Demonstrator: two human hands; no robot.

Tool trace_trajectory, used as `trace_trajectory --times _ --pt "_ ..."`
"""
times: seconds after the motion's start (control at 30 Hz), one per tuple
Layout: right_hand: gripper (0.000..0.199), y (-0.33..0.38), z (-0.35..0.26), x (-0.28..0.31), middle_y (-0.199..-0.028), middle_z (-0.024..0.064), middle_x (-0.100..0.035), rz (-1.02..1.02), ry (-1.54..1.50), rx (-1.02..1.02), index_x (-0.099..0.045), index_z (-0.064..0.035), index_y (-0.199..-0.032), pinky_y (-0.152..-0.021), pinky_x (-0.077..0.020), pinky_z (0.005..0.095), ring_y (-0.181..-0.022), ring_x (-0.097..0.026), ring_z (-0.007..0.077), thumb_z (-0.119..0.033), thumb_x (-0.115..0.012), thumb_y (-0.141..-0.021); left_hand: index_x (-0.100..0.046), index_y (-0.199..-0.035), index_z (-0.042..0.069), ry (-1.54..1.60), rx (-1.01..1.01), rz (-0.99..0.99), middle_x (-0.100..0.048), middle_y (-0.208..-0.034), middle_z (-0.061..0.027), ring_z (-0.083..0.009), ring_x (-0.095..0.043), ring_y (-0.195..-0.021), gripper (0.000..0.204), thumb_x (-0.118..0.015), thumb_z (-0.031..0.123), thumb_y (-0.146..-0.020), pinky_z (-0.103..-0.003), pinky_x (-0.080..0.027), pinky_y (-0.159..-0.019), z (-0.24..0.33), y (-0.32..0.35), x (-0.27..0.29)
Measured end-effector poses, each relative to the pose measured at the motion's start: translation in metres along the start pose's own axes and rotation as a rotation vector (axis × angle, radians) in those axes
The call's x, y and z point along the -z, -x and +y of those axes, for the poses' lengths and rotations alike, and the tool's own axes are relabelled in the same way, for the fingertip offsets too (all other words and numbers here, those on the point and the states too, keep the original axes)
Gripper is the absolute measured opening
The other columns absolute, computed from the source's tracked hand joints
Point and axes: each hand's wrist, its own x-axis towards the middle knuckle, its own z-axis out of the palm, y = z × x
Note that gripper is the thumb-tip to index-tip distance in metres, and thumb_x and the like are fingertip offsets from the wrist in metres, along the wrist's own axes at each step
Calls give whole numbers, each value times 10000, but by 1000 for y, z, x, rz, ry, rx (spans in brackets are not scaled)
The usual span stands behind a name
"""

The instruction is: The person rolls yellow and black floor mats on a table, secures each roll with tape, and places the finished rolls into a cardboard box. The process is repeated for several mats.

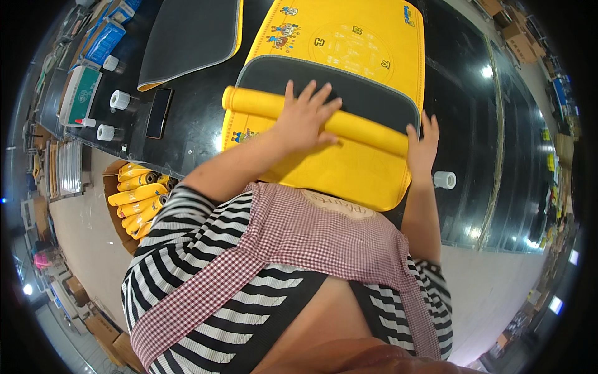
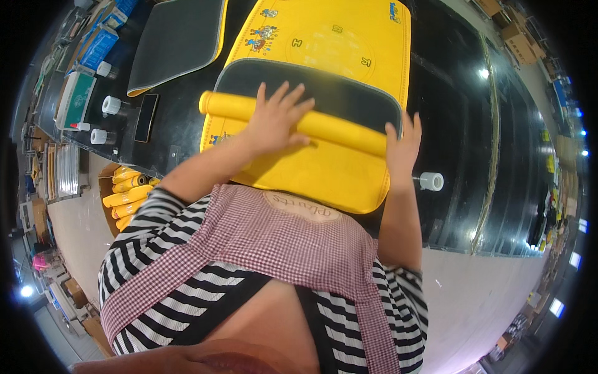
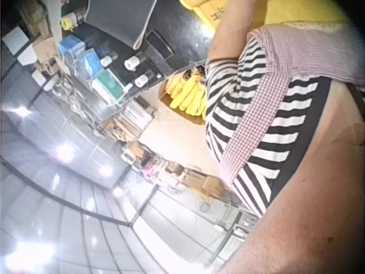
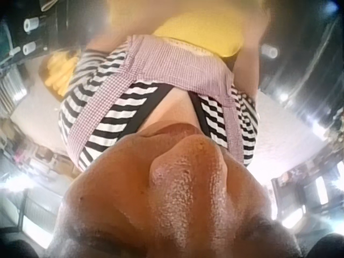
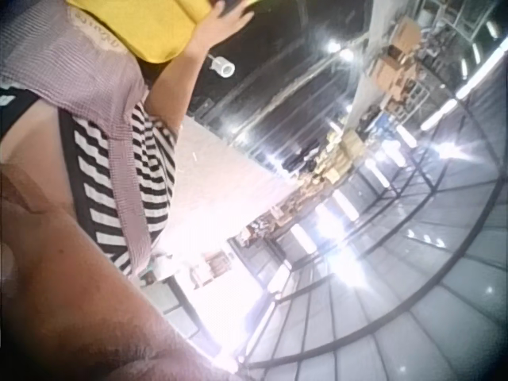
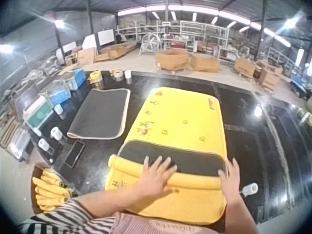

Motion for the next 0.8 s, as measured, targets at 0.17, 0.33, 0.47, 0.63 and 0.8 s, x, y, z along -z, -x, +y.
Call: trace_trajectory --times 0.17,0.33,0.47,0.63,0.8 --pt "325 -61 1 20 -1383 122 -652 243 -295 -110 -697 -67 -1295 -1117 -453 385 -1297 -607 290 -154 -697 -982 -612 -1451 207 91 -82 -69 -469 -1568 -177 -396 -375 -1477 748 -654 690 -881 -534 -310 -1202 -43 -86 -7" --pt "293 -25 94 80 -1166 111 -753 201 -342 -441 -729 -42 -1258 -983 -516 309 -1086 -700 194 -116 -697 -977 -771 -1102 126 299 -331 32 -690 -1105 -103 -352 -627 -1100 382 -734 454 -909 -450 -513 -944 -65 -100 -10" --pt "384 10 154 129 -1138 123 -776 -299 -119 -525 -747 -50 -1258 -937 -524 303 -1050 -721 183 -52 -672 -882 -774 -1088 136 97 -289 157 -695 -1049 -59 -314 -667 -941 330 -766 386 -873 -417 -554 -797 -45 -86 -18" --pt "342 21 182 110 -923 149 -778 -482 -56 -516 -785 -32 -1098 -825 -552 332 -908 -746 242 -54 -655 -782 -634 -1340 156 -66 -169 294 -658 -1145 -56 -293 -633 -1087 549 -786 351 -850 -475 -476 -942 -17 -47 -36" --pt "217 20 180 104 -858 97 -732 -292 -122 -699 -741 -56 -1011 -664 -578 339 -759 -724 220 -42 -586 -859 -539 -1419 156 -44 -126 69 -623 -1173 -69 -296 -602 -1136 666 -800 324 -830 -472 -409 -987 -20 -59 -19"
